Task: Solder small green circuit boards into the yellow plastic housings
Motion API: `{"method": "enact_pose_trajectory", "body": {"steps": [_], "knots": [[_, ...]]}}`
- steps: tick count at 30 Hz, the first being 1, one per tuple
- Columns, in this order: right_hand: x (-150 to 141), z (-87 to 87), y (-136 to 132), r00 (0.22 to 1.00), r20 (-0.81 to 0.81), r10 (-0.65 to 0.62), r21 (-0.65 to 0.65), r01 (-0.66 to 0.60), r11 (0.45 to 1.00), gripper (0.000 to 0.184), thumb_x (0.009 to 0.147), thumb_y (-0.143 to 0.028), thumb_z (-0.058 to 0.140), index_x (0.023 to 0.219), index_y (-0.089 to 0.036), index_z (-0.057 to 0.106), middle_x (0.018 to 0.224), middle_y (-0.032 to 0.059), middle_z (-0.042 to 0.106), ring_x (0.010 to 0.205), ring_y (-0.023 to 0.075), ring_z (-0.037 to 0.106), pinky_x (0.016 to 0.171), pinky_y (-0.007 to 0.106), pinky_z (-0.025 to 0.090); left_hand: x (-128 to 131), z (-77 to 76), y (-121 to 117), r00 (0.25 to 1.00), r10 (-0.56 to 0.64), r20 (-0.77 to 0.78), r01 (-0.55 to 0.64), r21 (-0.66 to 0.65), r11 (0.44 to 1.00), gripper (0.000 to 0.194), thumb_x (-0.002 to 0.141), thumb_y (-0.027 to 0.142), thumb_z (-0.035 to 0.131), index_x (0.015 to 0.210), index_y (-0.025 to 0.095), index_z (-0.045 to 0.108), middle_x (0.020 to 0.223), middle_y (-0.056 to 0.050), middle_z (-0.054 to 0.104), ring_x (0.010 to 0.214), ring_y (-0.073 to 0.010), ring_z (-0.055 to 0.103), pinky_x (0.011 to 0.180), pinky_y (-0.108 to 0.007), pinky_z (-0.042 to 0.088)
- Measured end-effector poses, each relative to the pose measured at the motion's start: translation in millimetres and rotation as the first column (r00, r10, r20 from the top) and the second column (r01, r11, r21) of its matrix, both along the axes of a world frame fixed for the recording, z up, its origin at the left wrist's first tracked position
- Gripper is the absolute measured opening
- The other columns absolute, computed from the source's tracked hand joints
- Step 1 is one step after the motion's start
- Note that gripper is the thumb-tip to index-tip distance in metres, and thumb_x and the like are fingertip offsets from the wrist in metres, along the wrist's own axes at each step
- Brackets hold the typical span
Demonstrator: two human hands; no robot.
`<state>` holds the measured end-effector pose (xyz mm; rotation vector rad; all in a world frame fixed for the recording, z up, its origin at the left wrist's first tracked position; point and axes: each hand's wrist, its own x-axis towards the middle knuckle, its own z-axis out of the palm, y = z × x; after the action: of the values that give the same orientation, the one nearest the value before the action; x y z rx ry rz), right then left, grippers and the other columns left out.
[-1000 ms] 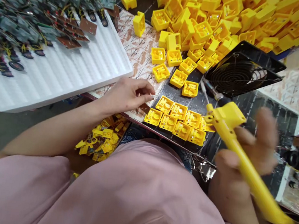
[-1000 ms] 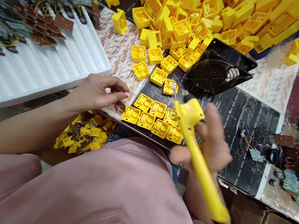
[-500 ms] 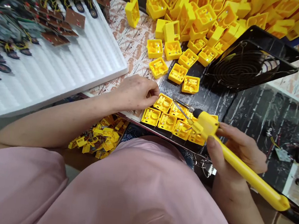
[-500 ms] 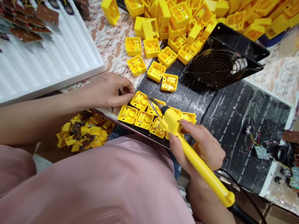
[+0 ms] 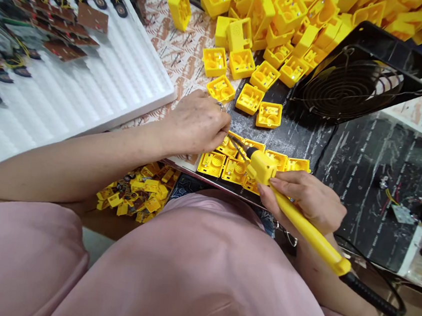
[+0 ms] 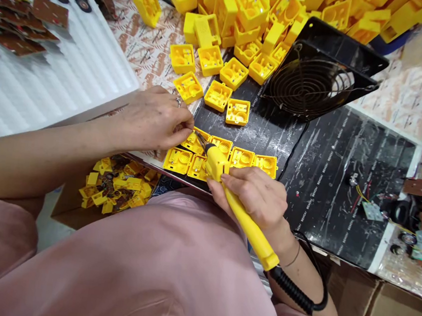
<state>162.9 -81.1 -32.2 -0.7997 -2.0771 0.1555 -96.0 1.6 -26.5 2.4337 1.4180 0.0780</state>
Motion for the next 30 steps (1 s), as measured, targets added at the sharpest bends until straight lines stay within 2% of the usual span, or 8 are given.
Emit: {"method": "enact_pose_trajectory", "body": {"steps": [3, 8, 18, 23, 27, 30], "knots": [[5.5, 4.7, 0.9, 1.0, -0.006, 0.016, -0.019, -0.016, 1.0, 0.023, 0.089, -0.014, 0.088, 0.096, -0.02, 0.067, 0.078, -0.0006, 0.077, 0.066, 0.0151, 0.077, 0.058, 0.021, 0.064, -1.1, -0.2, -0.3, 1.0, -0.024, -0.013, 0.024, 0.02, 1.0, 0.023, 0.089, 0.029, 0.054, 0.081, 0.022, 0.074, 0.076, -0.006, 0.07, 0.102, -0.0296, 0.072, 0.109, -0.046, 0.047], [14.3, 2.5, -2.5, 0.996, -0.057, -0.07, -0.064, 0.066, 0.996, 0.022, 0.088, -0.019, 0.089, 0.095, -0.027, 0.069, 0.075, -0.004, 0.075, 0.064, 0.0175, 0.077, 0.054, 0.026, 0.066, -3.5, -2.4, 0.2, 0.998, -0.047, -0.033, 0.049, 0.054, 0.997, 0.024, 0.091, 0.031, 0.054, 0.083, 0.022, 0.075, 0.077, -0.005, 0.07, 0.1, -0.028, 0.072, 0.108, -0.044, 0.048], [-1.0, -3.3, 4.2, 0.996, -0.078, -0.036, -0.055, 0.032, 0.998, 0.023, 0.089, -0.02, 0.089, 0.091, -0.025, 0.066, 0.072, -0.0042, 0.075, 0.062, 0.0169, 0.077, 0.054, 0.024, 0.066, -2.4, 1.9, 1.4, 0.999, -0.027, 0.032, 0.027, -0.015, 1.0, 0.021, 0.088, 0.032, 0.057, 0.082, 0.021, 0.074, 0.078, -0.006, 0.069, 0.109, -0.0321, 0.071, 0.113, -0.047, 0.045], [7.3, 3.7, -0.5, 0.993, -0.078, -0.086, -0.089, 0.079, 0.993, 0.02, 0.09, -0.015, 0.084, 0.093, -0.025, 0.068, 0.075, -0.0032, 0.076, 0.063, 0.0172, 0.077, 0.056, 0.026, 0.067, 3.1, 8.0, 1.8, 0.984, -0.079, -0.161, 0.082, 0.009, 0.997, 0.023, 0.09, 0.025, 0.051, 0.079, 0.021, 0.071, 0.078, -0.007, 0.071, 0.098, -0.03, 0.073, 0.104, -0.046, 0.049], [12.0, 2.9, -4.7, 0.985, -0.112, -0.133, -0.115, 0.121, 0.986, 0.02, 0.091, -0.014, 0.084, 0.094, -0.026, 0.069, 0.076, -0.0028, 0.076, 0.065, 0.0175, 0.077, 0.056, 0.026, 0.066, 1.1, 8.8, 2.5, 0.995, -0.07, -0.072, 0.072, 0.029, 0.997, 0.021, 0.089, 0.027, 0.055, 0.074, 0.023, 0.069, 0.072, -0.005, 0.068, 0.097, -0.0283, 0.071, 0.104, -0.045, 0.048], [14.1, -3.6, -6.0, 0.97, -0.191, -0.151, -0.117, 0.13, 0.985, 0.022, 0.09, -0.018, 0.087, 0.104, -0.027, 0.073, 0.079, -0.0025, 0.078, 0.067, 0.0189, 0.077, 0.057, 0.028, 0.066, -0.1, 10.8, 2.6, 0.995, -0.069, -0.067, 0.069, -0.007, 0.998, 0.023, 0.091, 0.027, 0.055, 0.072, 0.022, 0.068, 0.073, -0.006, 0.068, 0.099, -0.0298, 0.071, 0.105, -0.046, 0.048]]}}
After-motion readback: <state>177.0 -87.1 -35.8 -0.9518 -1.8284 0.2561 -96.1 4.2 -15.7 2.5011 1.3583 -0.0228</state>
